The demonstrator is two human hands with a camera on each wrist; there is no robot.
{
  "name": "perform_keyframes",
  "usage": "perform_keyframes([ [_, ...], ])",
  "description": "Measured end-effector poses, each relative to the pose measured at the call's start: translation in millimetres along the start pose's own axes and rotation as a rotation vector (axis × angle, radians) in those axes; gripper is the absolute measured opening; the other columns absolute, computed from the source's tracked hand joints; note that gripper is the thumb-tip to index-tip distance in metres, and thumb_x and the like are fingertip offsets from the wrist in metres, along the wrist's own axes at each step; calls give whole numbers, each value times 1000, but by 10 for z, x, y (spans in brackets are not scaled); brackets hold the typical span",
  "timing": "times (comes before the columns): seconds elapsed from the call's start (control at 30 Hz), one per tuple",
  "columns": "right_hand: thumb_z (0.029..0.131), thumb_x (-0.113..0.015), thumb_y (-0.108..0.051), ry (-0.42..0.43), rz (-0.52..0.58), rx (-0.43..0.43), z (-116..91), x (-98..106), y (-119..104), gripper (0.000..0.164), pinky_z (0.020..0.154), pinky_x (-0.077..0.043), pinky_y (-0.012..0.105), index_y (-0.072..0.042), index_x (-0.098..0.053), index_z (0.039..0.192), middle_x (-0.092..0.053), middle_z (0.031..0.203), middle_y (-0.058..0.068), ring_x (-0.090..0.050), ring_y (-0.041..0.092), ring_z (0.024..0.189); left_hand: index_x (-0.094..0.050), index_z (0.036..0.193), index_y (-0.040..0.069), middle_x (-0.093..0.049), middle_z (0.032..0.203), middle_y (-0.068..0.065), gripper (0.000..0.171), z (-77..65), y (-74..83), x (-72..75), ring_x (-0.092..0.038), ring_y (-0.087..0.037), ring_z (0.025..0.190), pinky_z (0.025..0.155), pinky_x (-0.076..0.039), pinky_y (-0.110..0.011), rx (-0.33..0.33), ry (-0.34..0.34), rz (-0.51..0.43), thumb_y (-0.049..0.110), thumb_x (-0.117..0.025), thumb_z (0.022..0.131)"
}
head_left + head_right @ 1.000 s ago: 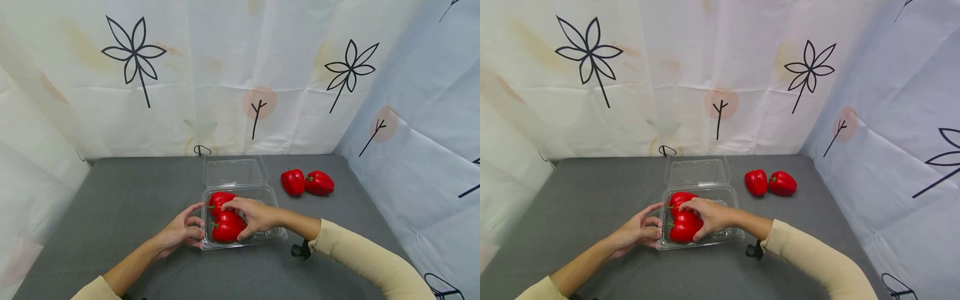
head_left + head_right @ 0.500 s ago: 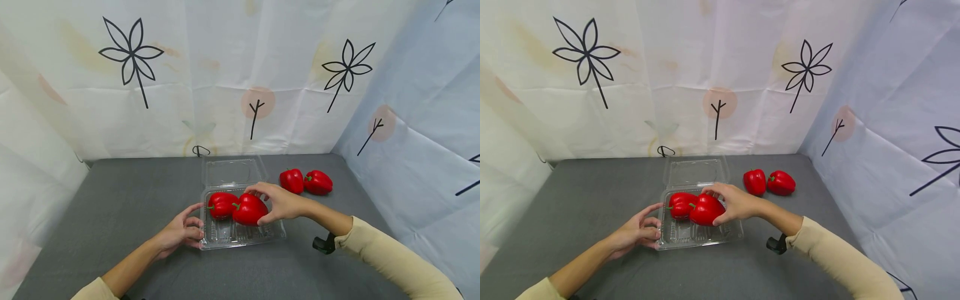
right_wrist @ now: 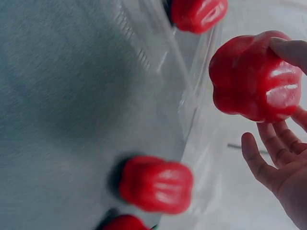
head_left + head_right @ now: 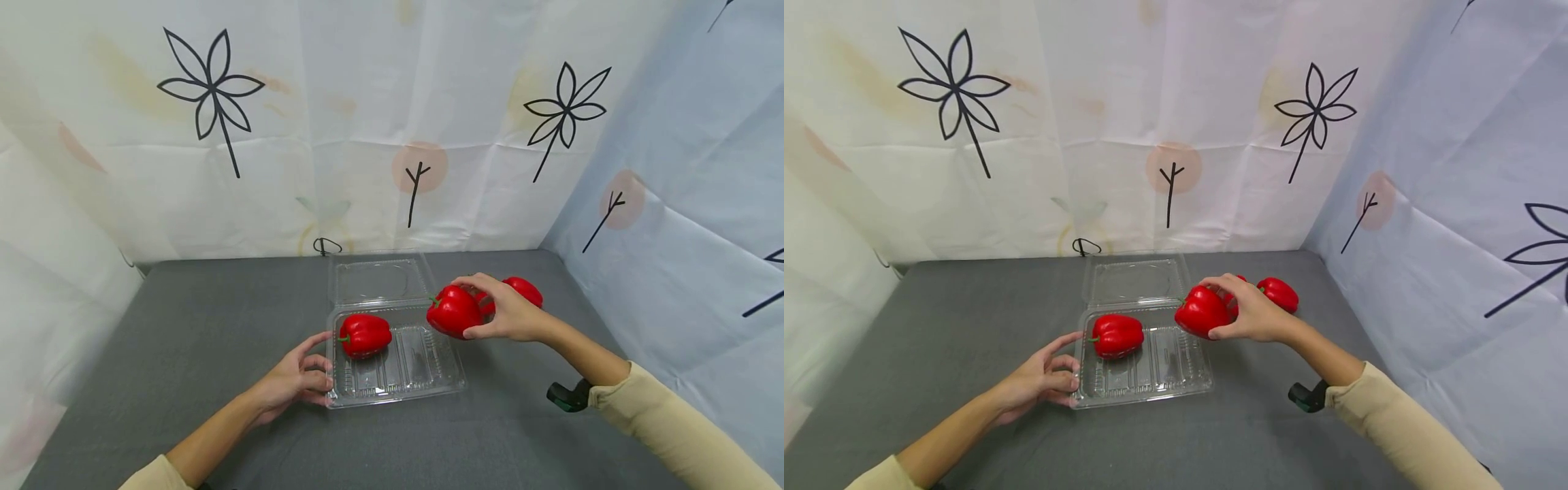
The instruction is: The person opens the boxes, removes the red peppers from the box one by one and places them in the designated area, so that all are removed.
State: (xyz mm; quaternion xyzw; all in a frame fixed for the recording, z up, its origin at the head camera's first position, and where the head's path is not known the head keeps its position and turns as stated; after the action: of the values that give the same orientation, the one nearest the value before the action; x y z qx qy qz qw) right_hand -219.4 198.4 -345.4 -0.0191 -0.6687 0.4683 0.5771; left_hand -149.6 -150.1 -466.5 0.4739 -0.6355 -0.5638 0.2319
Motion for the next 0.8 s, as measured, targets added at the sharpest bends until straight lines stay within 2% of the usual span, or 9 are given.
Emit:
perform_keyframes([
  [0.13, 70, -88, -19, 36, 9, -21, -109, 53, 149, 80, 77, -60, 36, -9, -50, 140, -55, 130, 12, -58, 30, 107, -12, 157, 12, -52, 99, -7, 90, 2, 2, -1, -62, -19, 81, 78, -60, -50, -1, -1, 6, -4, -65, 85],
  [0.37, 72, -87, -15, 88, -8, -54, -306, 135, 412, 75, 77, -60, 37, -5, -52, 138, -56, 122, 12, -58, 29, 104, -12, 157, 12, -52, 100, -7, 90, 15, -7, 12, -62, -19, 82, 78, -59, -51, 2, 1, 5, -3, -65, 86],
  [0.53, 75, -85, -14, 140, -30, -104, -462, 225, 559, 73, 76, -59, 34, -2, -51, 138, -55, 125, 17, -58, 31, 103, -13, 157, 12, -52, 100, -8, 90, 16, -18, 17, -62, -20, 82, 78, -59, -51, 6, 6, 7, -4, -65, 85],
  [0.63, 77, -85, -15, 164, -49, -139, -566, 264, 655, 72, 76, -59, 33, -2, -50, 139, -56, 123, 18, -57, 32, 103, -14, 157, 12, -52, 100, -8, 89, 16, -20, 17, -62, -20, 83, 78, -60, -51, 9, 9, 11, -3, -65, 85],
  [0.7, 78, -84, -14, 179, -52, -163, -638, 279, 722, 72, 77, -60, 37, -1, -49, 140, -56, 121, 17, -56, 33, 102, -13, 157, 12, -52, 100, -8, 90, 17, -17, 15, -62, -20, 83, 78, -60, -51, 10, 10, 12, -3, -65, 85],
  [0.8, 79, -83, -13, 198, -51, -199, -748, 296, 818, 72, 78, -59, 34, 1, -48, 141, -56, 120, 18, -55, 35, 104, -13, 157, 12, -51, 100, -8, 90, 17, -13, 13, -62, -20, 82, 78, -59, -51, 9, 11, 10, -4, -65, 85],
])
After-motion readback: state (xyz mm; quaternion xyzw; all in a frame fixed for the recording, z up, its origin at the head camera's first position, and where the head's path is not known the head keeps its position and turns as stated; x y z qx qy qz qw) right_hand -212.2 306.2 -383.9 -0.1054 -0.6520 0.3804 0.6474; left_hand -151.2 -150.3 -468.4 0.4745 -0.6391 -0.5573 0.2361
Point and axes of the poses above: each hand's wrist, its own z-axis towards the middle knuckle, its own x-axis out of the back of the hand, y = z × x, the point moved 5 cm from there along z, towards the middle knuckle
